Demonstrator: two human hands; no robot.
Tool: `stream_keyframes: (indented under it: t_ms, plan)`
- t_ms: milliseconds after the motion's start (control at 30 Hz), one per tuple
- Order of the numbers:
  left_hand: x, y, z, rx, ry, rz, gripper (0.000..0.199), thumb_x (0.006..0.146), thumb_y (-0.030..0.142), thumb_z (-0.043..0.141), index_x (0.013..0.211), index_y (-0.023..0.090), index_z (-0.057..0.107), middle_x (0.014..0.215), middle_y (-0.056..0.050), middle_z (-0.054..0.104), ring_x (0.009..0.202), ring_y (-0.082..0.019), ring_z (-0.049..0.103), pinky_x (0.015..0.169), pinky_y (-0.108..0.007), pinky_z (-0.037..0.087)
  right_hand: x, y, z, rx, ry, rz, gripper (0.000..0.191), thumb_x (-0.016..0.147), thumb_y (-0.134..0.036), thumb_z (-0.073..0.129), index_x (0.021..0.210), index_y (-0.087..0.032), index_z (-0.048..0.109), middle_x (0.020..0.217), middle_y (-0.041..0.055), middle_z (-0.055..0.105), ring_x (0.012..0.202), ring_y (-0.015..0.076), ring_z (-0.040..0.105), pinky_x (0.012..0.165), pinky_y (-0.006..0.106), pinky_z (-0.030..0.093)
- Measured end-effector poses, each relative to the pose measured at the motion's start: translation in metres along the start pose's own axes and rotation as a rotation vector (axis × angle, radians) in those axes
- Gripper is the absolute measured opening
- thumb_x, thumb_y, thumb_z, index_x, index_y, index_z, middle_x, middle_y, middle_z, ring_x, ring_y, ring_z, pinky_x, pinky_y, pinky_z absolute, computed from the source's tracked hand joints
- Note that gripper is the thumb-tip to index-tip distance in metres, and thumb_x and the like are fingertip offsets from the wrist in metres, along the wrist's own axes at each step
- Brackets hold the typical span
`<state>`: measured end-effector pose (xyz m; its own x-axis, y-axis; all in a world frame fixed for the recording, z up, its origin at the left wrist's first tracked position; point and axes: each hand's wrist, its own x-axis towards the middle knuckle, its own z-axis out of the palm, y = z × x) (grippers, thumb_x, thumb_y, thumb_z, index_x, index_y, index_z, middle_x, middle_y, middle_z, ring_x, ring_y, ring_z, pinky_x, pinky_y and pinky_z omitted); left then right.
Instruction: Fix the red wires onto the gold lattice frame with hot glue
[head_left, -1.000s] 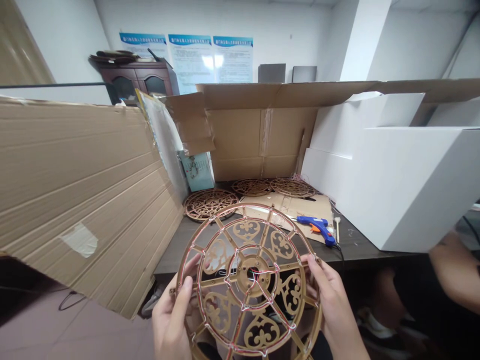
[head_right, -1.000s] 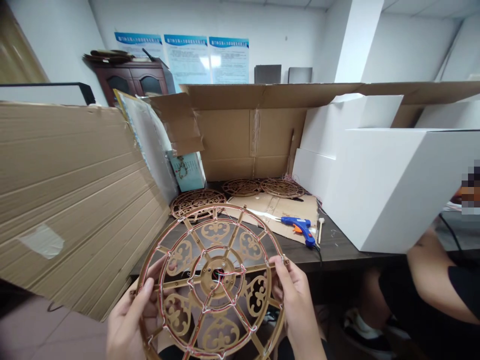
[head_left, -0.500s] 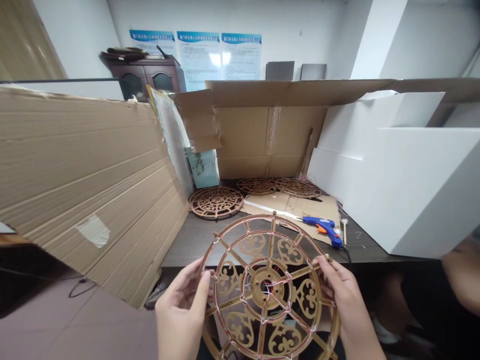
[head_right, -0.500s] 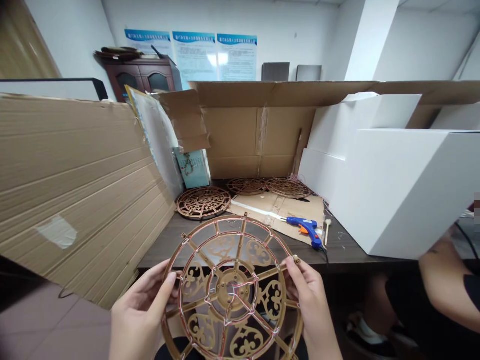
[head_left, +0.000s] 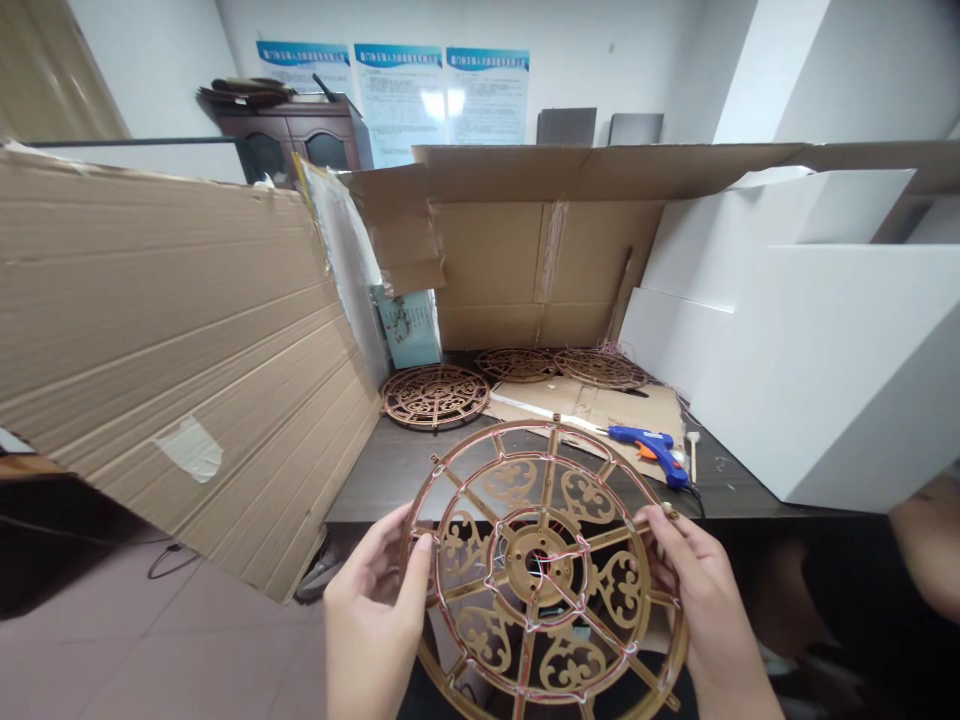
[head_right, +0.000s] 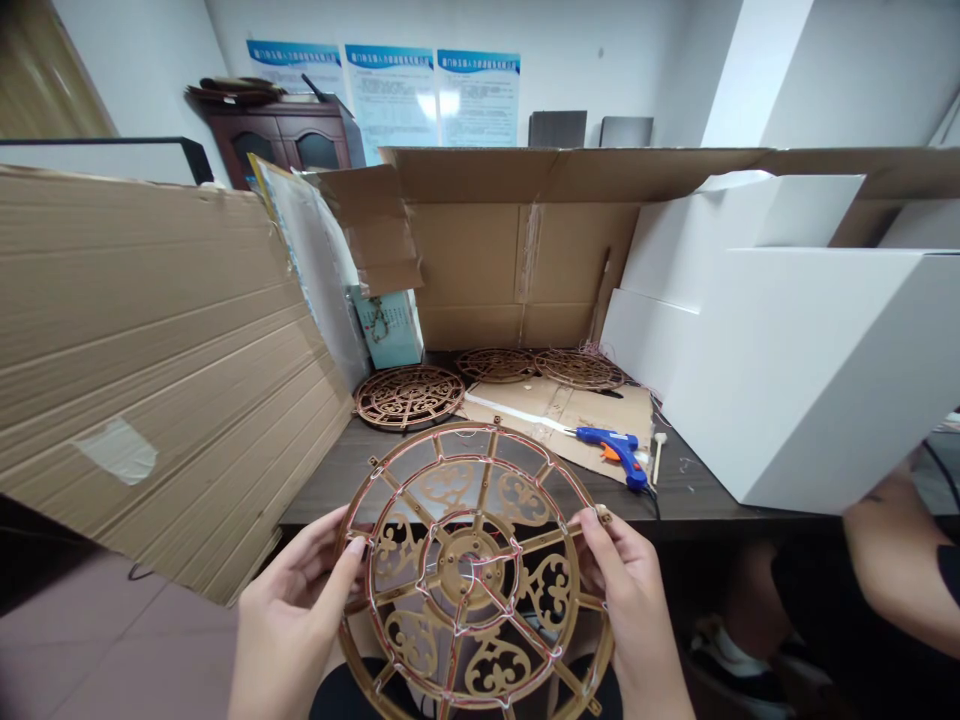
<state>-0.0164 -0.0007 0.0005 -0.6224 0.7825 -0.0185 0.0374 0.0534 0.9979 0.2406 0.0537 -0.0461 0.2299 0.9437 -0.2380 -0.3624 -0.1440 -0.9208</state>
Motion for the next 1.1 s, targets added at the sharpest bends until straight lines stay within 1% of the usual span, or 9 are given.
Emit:
stream_keyframes:
  t_ms: [100,200,300,367,533,700,867,1000,1100]
  plan:
    - [0.002,-0.002,-0.002,0.144,0.009,0.071,0.054,0.067,0.044,0.087,0.112,0.017,0.076,0.104,-0.013,0.079,0.089,-0.027,0.076,0.076,-0.031,0.062,-0.009,-0.008,0.006,0.004,0.020,-0.017,0.051,0.068,-0.059,0.088,0.079,-0.014,0.066,0.058,-0.0027,0.050,0.047,0.0040,0.030,0.045,0.018,0.020]
    - [0.006,-0.006,-0.008,0.346,-0.086,0.160,0.047,0.075,0.046,0.077,0.113,0.019,0.075,0.102,-0.011,0.079,0.090,-0.027,0.075,0.079,-0.034,0.062,-0.018,-0.016,0.009,-0.010,0.005,-0.041,0.048,0.070,-0.058,0.087,0.074,-0.016,0.065,0.059,-0.0020,0.052,0.048,0.0057,0.037,0.045,0.018,0.028]
    - [0.010,-0.012,-0.013,0.462,-0.191,0.176,0.044,0.081,0.046,0.067,0.118,0.021,0.072,0.106,-0.009,0.078,0.094,-0.028,0.074,0.085,-0.040,0.062,-0.022,-0.020,0.010,-0.053,-0.020,-0.090,0.045,0.074,-0.056,0.085,0.070,-0.017,0.064,0.056,-0.0037,0.047,0.049,0.0059,0.036,0.045,0.018,0.030]
    - [0.012,-0.016,-0.014,0.512,-0.217,0.184,0.046,0.082,0.045,0.065,0.122,0.022,0.069,0.112,-0.009,0.076,0.100,-0.029,0.073,0.089,-0.043,0.061,-0.024,-0.021,0.009,-0.089,-0.023,-0.117,0.044,0.076,-0.055,0.083,0.069,-0.017,0.063,0.057,-0.0033,0.048,0.050,0.0067,0.038,0.046,0.018,0.032]
    - [0.014,-0.022,-0.008,0.573,-0.233,0.234,0.043,0.083,0.040,0.061,0.122,0.022,0.065,0.112,-0.009,0.075,0.104,-0.028,0.072,0.096,-0.046,0.058,-0.027,-0.023,0.009,-0.187,-0.020,-0.179,0.042,0.081,-0.055,0.078,0.069,-0.017,0.063,0.057,-0.0022,0.050,0.053,0.0089,0.040,0.048,0.019,0.034]
    - [0.015,-0.021,-0.002,0.648,-0.218,0.310,0.034,0.080,0.032,0.064,0.113,0.023,0.064,0.101,-0.005,0.074,0.089,-0.024,0.073,0.085,-0.040,0.060,-0.029,-0.025,0.009,-0.242,-0.003,-0.228,0.042,0.082,-0.054,0.077,0.067,-0.017,0.063,0.059,-0.0014,0.052,0.056,0.0098,0.043,0.051,0.019,0.036]
    - [0.017,-0.025,-0.006,0.666,-0.248,0.391,0.049,0.082,0.030,0.065,0.130,0.027,0.059,0.106,-0.002,0.075,0.090,-0.021,0.074,0.083,-0.034,0.061,-0.029,-0.026,0.007,-0.252,0.022,-0.225,0.042,0.082,-0.054,0.077,0.067,-0.017,0.063,0.059,-0.0015,0.052,0.055,0.0096,0.042,0.050,0.019,0.036]
    - [0.017,-0.027,-0.008,0.675,-0.264,0.404,0.051,0.084,0.031,0.064,0.135,0.028,0.060,0.110,-0.003,0.075,0.093,-0.021,0.075,0.088,-0.035,0.061,-0.027,-0.025,0.005,-0.252,0.029,-0.216,0.043,0.081,-0.055,0.077,0.067,-0.017,0.064,0.058,-0.0012,0.051,0.054,0.0098,0.041,0.049,0.020,0.035]
    - [0.016,-0.026,-0.007,0.685,-0.271,0.399,0.054,0.084,0.031,0.063,0.138,0.025,0.061,0.113,-0.005,0.076,0.094,-0.023,0.075,0.088,-0.037,0.062,-0.023,-0.023,0.002,-0.245,0.034,-0.181,0.046,0.080,-0.057,0.078,0.066,-0.016,0.062,0.057,-0.0019,0.049,0.053,0.0087,0.038,0.049,0.020,0.033]
